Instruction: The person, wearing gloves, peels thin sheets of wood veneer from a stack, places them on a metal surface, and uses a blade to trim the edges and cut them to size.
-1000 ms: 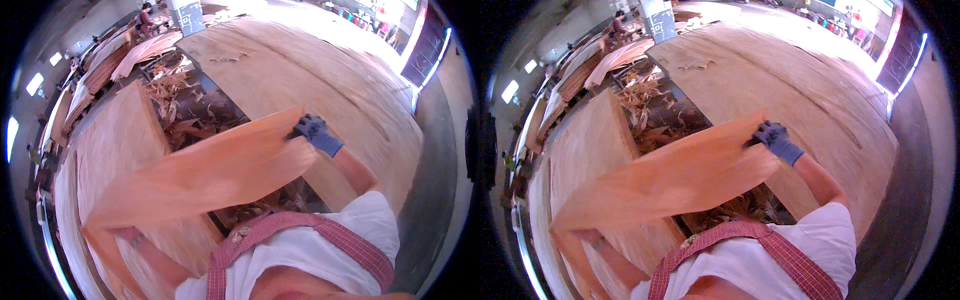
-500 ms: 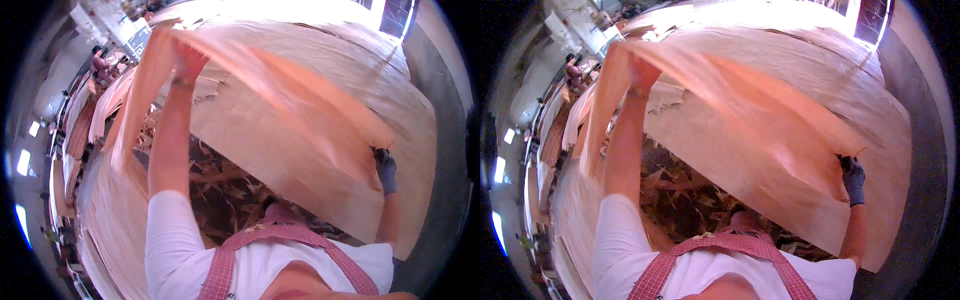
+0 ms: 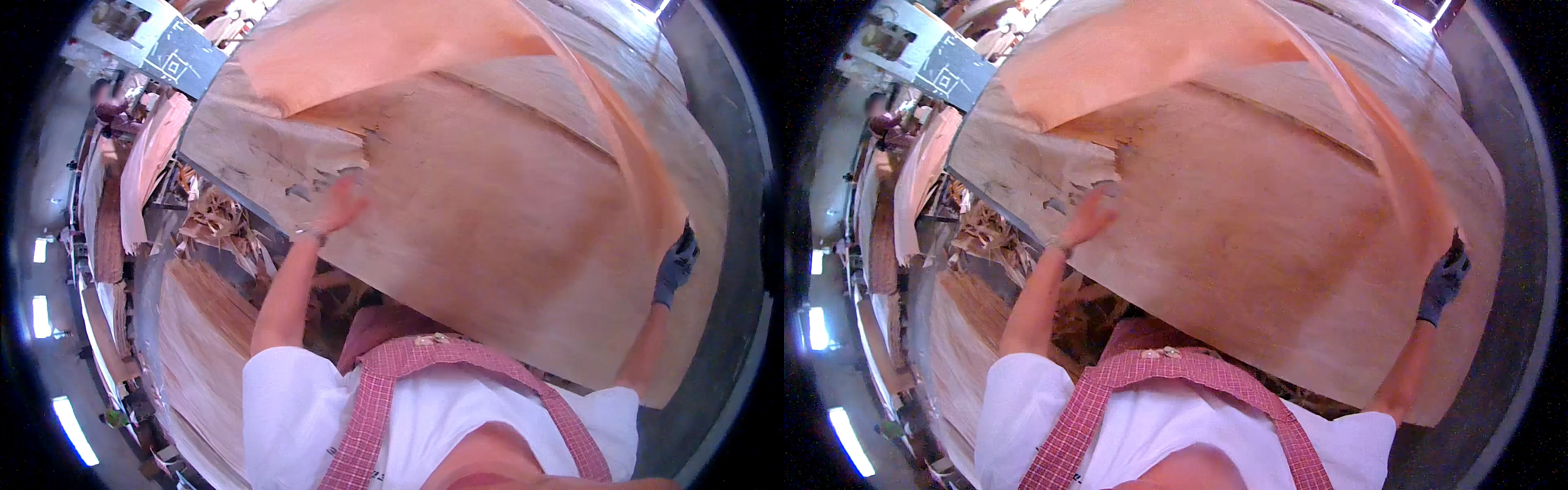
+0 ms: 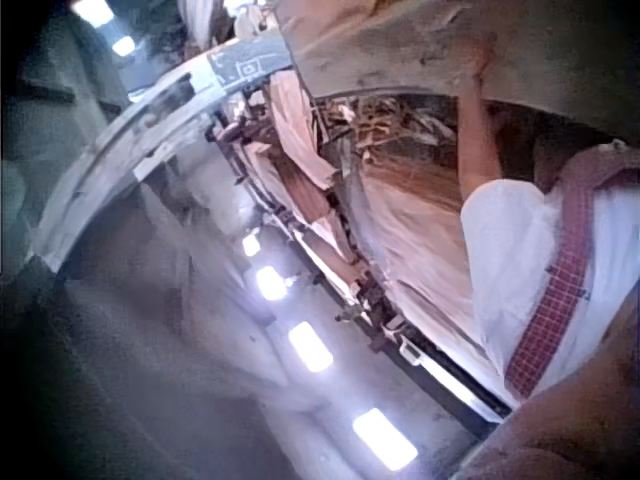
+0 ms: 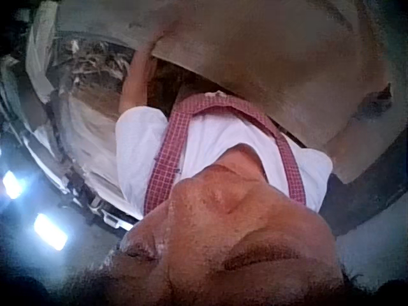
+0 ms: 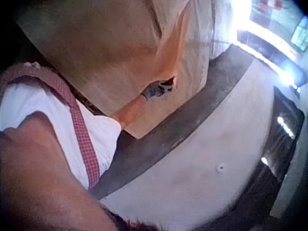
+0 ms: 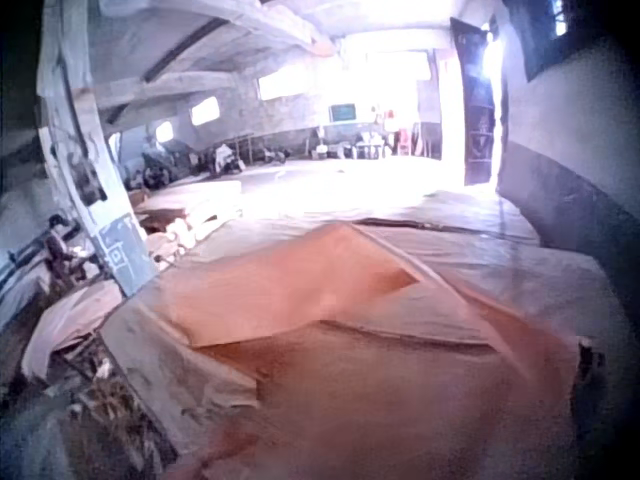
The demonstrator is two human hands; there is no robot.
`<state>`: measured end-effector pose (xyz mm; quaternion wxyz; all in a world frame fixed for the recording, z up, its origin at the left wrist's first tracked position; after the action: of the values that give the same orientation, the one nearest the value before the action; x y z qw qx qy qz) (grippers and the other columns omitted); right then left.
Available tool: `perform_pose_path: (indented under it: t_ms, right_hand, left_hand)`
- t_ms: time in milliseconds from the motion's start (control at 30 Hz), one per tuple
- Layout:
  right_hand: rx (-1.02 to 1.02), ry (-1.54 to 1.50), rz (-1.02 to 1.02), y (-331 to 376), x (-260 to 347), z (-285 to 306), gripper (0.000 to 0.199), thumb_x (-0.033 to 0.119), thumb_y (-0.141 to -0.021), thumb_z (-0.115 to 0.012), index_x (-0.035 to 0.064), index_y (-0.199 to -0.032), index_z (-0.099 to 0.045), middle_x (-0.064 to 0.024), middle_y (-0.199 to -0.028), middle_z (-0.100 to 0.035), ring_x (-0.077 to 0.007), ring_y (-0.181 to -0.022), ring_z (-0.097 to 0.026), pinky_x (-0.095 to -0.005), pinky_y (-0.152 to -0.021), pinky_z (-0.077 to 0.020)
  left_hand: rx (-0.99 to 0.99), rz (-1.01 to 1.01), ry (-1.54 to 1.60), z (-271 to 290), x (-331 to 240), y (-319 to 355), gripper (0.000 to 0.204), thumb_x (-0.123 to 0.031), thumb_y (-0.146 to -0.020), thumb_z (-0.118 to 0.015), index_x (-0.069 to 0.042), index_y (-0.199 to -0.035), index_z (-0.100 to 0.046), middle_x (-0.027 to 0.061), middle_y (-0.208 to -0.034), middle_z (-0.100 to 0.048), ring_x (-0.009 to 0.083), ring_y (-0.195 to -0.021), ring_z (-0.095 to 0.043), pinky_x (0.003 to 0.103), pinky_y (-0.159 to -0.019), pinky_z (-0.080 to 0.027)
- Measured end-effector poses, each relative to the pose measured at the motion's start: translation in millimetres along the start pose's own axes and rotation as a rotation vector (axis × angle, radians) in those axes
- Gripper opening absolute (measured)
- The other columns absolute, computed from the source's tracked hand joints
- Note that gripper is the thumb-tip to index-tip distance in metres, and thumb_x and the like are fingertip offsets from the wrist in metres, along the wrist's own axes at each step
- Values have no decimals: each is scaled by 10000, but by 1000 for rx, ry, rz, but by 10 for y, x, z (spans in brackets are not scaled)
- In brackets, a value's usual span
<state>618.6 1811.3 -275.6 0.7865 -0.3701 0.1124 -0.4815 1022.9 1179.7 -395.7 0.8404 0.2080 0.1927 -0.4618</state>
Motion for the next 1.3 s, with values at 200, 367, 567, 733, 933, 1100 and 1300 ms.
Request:
perform_pose_path:
  t_ms: [200, 367, 567, 733, 933, 1100, 1300]
  right_hand:
    - [473, -171, 310, 687, 3542, -1152, 262, 87, -858, -601, 54, -1116, -630, -172, -1308, -559, -347, -1222, -501, -429, -1026, -404]
    - [750, -378, 611, 1312, 6602, -1999, 474, 183, -926, -481, -8, -1359, -454, -235, -1467, -378, -343, -1361, -387, -464, -973, -457]
    - [869, 5, 568, 1825, 7300, -2330, 481, 228, -904, -478, 26, -1341, -484, -217, -1433, -419, -396, -1323, -402, -463, -893, -493]
    - [957, 23, 564, 1608, 7518, -2032, 472, 224, -887, -498, 39, -1321, -502, -201, -1386, -462, -381, -1285, -435, -446, -855, -510]
    - [888, -111, 265, 1556, 7282, -2066, 507, 270, -887, -540, 20, -1324, -489, -190, -1345, -484, -389, -1203, -470, -436, -846, -509]
    - [739, 67, -179, 1084, 6809, -1863, 552, 409, -877, -629, 15, -1254, -545, -178, -1272, -543, -371, -1134, -514, -438, -892, -484]
    - [906, -775, -648, 1074, 6330, -2045, 395, 428, -886, -640, 110, -1120, -656, -107, -878, -671, -275, -842, -645, -374, -695, -501]
  left_hand:
    - [-187, 259, -405, 940, 1722, -249, 710, -388, -881, -619, -90, -1461, -340, 232, -1479, -353, 389, -1346, -368, 495, -1089, -315]
    - [-186, -3, -444, 1267, 1943, -554, 677, -366, -904, -594, -169, -1489, -316, 163, -1529, -307, 347, -1383, -320, 515, -1114, -262]
    - [-149, -361, -348, 1345, 2005, -744, 641, -337, -897, -597, -201, -1478, -363, 83, -1546, -307, 320, -1408, -290, 542, -1132, -209]
    - [-118, -390, -350, 1323, 2123, -863, 668, -370, -874, -619, -241, -1480, -369, 56, -1562, -281, 301, -1437, -231, 549, -1154, -145]
    - [-30, -404, -381, 1378, 2103, -841, 732, -438, -832, -659, -288, -1484, -363, 65, -1568, -266, 311, -1446, -208, 563, -1157, -114]
    - [-32, -415, -364, 1312, 2153, -859, 763, -457, -805, -684, -294, -1481, -370, 74, -1563, -273, 322, -1442, -215, 571, -1150, -128]
    - [-14, -400, -332, 1292, 2123, -916, 795, -438, -757, -733, -289, -1464, -401, 82, -1515, -338, 345, -1394, -281, 574, -1110, -207]
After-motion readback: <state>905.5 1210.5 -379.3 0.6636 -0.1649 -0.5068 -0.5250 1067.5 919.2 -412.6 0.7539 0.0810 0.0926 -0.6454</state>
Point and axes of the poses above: each hand's wrist, its own y-axis away from the middle knuckle, its own z-axis out of the back of the hand, x = y × z, the point moved 1 cm from there along -y, towards the middle knuckle
